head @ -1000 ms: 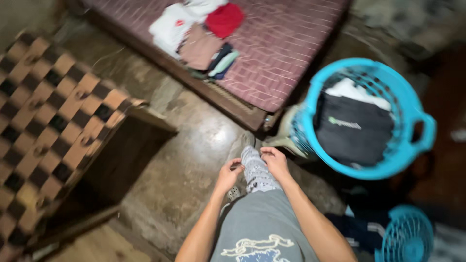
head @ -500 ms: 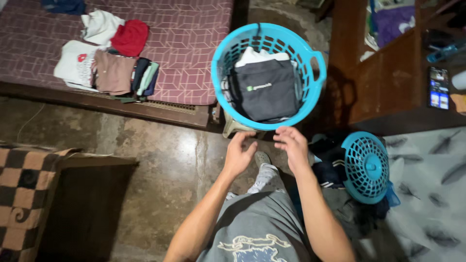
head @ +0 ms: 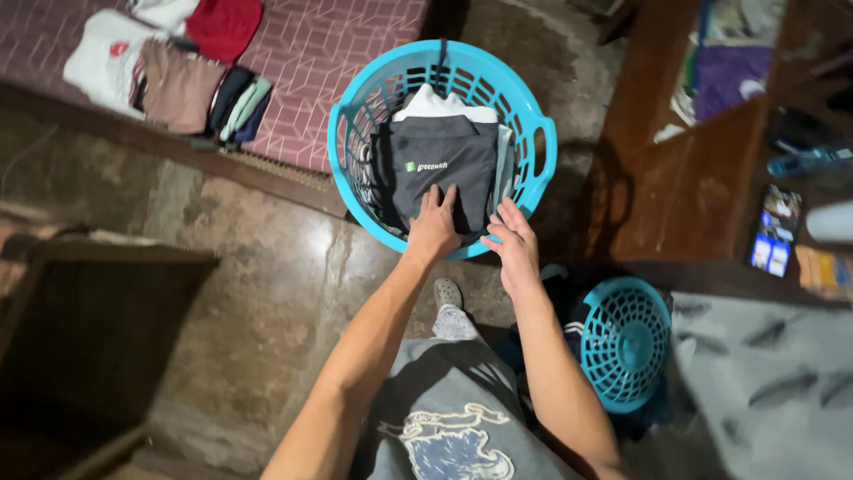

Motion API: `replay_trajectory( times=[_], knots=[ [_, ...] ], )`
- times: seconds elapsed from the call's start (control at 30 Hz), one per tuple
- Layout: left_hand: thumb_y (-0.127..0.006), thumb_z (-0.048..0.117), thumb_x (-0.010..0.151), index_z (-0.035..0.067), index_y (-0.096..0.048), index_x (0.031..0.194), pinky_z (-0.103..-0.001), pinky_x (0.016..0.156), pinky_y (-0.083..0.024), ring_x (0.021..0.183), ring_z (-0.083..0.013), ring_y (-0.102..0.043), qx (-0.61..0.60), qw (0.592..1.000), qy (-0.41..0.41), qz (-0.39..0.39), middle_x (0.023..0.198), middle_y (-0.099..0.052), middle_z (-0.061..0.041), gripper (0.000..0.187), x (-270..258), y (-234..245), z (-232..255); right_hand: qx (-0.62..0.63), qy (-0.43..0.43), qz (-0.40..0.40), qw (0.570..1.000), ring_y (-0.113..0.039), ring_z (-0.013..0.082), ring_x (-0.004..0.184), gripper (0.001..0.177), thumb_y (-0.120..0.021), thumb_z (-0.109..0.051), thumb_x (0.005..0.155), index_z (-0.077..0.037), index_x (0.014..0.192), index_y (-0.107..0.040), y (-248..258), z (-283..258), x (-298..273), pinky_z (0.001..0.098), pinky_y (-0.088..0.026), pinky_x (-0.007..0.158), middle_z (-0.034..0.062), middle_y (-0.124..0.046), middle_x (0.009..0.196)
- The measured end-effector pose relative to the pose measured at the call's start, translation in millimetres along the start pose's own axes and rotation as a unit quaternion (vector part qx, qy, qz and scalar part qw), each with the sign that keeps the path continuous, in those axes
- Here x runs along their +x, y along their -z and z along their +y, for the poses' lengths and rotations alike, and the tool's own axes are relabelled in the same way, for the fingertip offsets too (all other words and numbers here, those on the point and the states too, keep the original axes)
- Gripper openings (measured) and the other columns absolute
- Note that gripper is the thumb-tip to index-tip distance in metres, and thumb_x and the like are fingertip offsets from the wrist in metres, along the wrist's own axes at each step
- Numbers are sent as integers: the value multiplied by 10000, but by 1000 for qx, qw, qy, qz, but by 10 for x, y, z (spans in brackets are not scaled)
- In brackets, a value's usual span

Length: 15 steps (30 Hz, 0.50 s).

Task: The person folds several clean garments one by one on a checkered folding board, including a brown t-shirt, a dark blue t-shirt, a red and black graphic t-shirt, a pink hoodie, and a black and green athletic top. Each item is smoothed, folded into a compact rectangle, and placed on a nearby bed.

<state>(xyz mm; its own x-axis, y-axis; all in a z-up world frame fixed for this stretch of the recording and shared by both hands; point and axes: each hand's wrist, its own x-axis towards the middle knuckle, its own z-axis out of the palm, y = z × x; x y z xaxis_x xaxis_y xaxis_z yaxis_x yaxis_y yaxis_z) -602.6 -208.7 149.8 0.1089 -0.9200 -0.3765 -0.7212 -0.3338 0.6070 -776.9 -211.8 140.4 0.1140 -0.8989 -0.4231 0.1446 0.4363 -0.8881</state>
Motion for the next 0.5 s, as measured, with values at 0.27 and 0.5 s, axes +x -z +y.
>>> replay_trajectory(
  times=[0.27,0.5],
  knots=[
    [-607,77,847,180,-571,1486,-526,1100,-438,1391,-404,-475,-94,984,-82,124,1521,-478,-258,648,493,-474,-612,-37,-90,-83,992,-507,307,1371,835,-571,-86,851,-105,1614,-232,-35,-170,395,398,-553,896,156,-232,1672],
    [-664,118,907,-47,-738,1160,-357,893,-519,964,-235,-671,-644,697,68,307,1075,-737,-128,311,480,-202,-832,22,-64,-90,994,-551,363,1307,652,-575,-111,910,-46,1537,-409,-244,-332,318,448,-542,955,224,-458,1550]
  ],
)
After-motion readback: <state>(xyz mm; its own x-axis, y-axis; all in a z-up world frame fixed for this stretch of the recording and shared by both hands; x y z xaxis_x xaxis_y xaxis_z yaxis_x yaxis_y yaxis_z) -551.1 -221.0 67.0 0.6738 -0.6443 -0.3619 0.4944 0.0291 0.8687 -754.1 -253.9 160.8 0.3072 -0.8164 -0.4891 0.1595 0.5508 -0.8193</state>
